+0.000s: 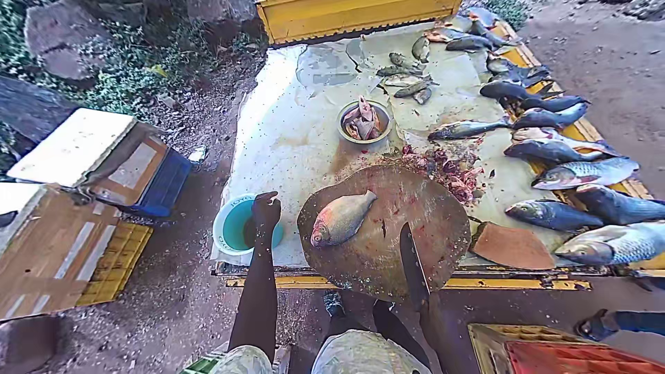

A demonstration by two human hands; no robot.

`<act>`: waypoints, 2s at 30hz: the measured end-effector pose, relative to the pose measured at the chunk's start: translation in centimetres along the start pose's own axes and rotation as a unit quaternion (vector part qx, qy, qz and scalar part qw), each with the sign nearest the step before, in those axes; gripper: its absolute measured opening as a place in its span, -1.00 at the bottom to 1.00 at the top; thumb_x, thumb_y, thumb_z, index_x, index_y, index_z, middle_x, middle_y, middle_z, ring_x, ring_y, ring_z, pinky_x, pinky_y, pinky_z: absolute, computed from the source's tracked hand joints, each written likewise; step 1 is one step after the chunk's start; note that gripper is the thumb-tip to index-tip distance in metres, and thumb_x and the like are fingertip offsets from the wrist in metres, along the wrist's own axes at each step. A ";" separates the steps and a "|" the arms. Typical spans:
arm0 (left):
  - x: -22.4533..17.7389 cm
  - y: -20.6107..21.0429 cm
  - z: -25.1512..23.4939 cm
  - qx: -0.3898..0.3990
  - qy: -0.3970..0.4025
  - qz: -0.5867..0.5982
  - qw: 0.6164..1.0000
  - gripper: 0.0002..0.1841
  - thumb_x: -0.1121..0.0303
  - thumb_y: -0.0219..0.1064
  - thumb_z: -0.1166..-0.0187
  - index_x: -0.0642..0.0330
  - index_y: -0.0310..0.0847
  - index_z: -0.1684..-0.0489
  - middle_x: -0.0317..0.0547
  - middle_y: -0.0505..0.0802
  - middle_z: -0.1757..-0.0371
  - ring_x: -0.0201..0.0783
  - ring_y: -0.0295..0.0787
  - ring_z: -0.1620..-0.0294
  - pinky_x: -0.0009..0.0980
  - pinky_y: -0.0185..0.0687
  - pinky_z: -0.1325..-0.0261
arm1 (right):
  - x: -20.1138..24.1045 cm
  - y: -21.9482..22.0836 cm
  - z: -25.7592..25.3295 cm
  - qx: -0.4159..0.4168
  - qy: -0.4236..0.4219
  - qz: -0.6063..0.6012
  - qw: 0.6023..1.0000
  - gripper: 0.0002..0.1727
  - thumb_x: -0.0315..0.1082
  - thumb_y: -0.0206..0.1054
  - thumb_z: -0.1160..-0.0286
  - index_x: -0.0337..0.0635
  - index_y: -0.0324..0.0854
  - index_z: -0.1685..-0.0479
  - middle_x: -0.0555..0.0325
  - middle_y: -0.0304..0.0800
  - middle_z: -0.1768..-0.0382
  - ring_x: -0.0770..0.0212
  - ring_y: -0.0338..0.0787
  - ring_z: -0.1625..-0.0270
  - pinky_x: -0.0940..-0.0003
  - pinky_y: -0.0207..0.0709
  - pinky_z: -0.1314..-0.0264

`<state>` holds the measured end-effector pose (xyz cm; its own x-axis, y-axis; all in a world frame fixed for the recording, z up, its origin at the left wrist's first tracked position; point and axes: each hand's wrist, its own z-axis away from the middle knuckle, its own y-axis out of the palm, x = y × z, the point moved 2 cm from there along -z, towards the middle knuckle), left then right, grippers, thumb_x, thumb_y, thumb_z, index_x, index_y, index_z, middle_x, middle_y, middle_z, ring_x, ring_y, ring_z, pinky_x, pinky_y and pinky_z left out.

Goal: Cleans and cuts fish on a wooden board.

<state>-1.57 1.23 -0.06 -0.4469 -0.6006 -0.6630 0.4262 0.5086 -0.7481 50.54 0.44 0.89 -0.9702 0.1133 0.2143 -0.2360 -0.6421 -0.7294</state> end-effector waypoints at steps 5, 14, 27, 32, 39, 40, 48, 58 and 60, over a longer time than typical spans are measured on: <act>11.6 -0.5 -0.7 0.146 -0.116 -0.217 0.958 -0.55 0.09 0.25 -0.70 0.36 0.72 -0.15 0.41 0.79 -0.20 0.37 0.70 -0.33 0.41 0.51 -0.36 | 0.0 0.3 -0.2 -0.051 -0.024 0.014 0.998 -0.50 -0.26 0.02 -0.85 -0.42 0.29 -0.59 -0.38 0.80 0.01 -0.31 0.86 -0.07 -0.23 0.67 -0.17; 5.9 -1.0 2.2 0.002 -0.068 -0.117 0.991 -0.54 0.11 0.06 -0.79 0.09 0.59 -0.52 0.18 0.78 -0.37 0.17 0.68 -0.45 0.22 0.47 -0.50 | 0.9 1.0 0.1 -0.056 -0.029 0.062 0.996 -0.54 -0.24 -0.01 -0.86 -0.41 0.36 -0.51 -0.36 0.79 0.04 -0.30 0.85 -0.05 -0.27 0.65 -0.15; -3.8 11.7 11.6 0.144 -0.359 0.464 0.797 -0.33 0.22 0.54 -0.45 -0.06 0.43 -0.61 0.20 0.76 -0.25 0.21 0.81 -0.03 0.23 0.79 0.10 | 1.0 0.4 -0.1 -0.051 -0.015 0.021 0.998 -0.59 -0.26 0.02 -0.85 -0.41 0.40 -0.42 -0.30 0.80 0.13 -0.27 0.86 0.02 -0.21 0.67 -0.07; -2.8 11.3 8.4 0.186 -0.203 0.476 0.835 -0.56 0.43 0.44 -0.54 0.18 0.58 -0.41 0.03 0.84 -0.05 -0.16 0.83 0.10 -0.17 0.81 0.08 | 1.7 -0.5 -0.5 -0.007 -0.014 -0.001 1.000 -0.36 -0.26 0.02 -0.83 -0.30 -0.01 -0.81 -0.31 0.79 0.03 -0.22 0.88 0.07 -0.19 0.72 -0.06; -2.4 10.8 7.0 0.188 -0.034 -0.002 0.981 -0.38 0.00 0.42 -0.54 0.10 0.59 -0.56 0.19 0.74 -0.45 0.14 0.61 -0.54 0.18 0.38 -0.61 | 8.9 0.6 2.4 0.097 -0.051 0.103 0.989 -0.44 -0.15 -0.08 -0.90 -0.22 0.08 -0.74 -0.28 0.80 0.02 -0.27 0.86 -0.07 -0.19 0.68 -0.16; -2.9 10.8 7.0 0.187 -0.038 -0.041 0.981 -0.43 -0.05 0.30 -0.61 0.09 0.64 -0.50 0.16 0.75 -0.44 0.12 0.59 -0.55 0.15 0.36 -0.64 | 9.0 1.8 2.4 0.117 -0.033 0.116 0.986 -0.44 -0.15 -0.07 -0.89 -0.22 0.08 -0.74 -0.27 0.79 -0.04 -0.25 0.86 -0.12 -0.18 0.68 -0.19; -3.2 14.0 4.7 0.151 -0.116 -0.152 0.970 -0.35 -0.07 -0.20 -0.84 0.29 0.73 -0.08 0.22 0.85 -0.16 0.16 0.75 -0.33 0.19 0.57 -0.34 | 17.6 1.3 -0.4 0.009 -0.138 0.095 0.986 -0.55 -0.09 -0.18 -0.94 -0.18 0.29 -0.53 -0.17 0.80 0.27 -0.25 0.89 0.09 -0.14 0.71 0.03; -5.2 11.6 5.9 0.201 -0.175 -0.142 0.953 -0.43 -0.03 -0.21 -0.89 0.15 0.66 -0.32 0.10 0.83 -0.29 0.08 0.69 -0.45 0.15 0.52 -0.43 | 25.4 3.7 -6.5 -0.041 -0.205 0.077 0.975 -0.61 -0.14 -0.12 -0.92 -0.15 0.26 -0.49 -0.17 0.77 0.36 -0.27 0.89 0.21 -0.19 0.72 0.24; -3.7 13.7 6.0 0.126 -0.146 -0.152 0.969 -0.43 -0.04 -0.19 -0.85 0.15 0.71 -0.15 0.09 0.88 -0.13 0.07 0.79 -0.30 0.14 0.61 -0.27 | 25.6 4.0 -6.6 -0.041 -0.193 0.074 0.978 -0.62 -0.12 -0.14 -0.93 -0.13 0.26 -0.48 -0.16 0.77 0.35 -0.27 0.89 0.21 -0.17 0.73 0.23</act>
<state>10.64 6.67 -7.67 -0.3553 -0.8668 -0.3498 0.5052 0.1367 -0.8521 24.41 5.75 -0.85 -0.9052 -0.2804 0.3195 -0.1132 -0.5655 -0.8170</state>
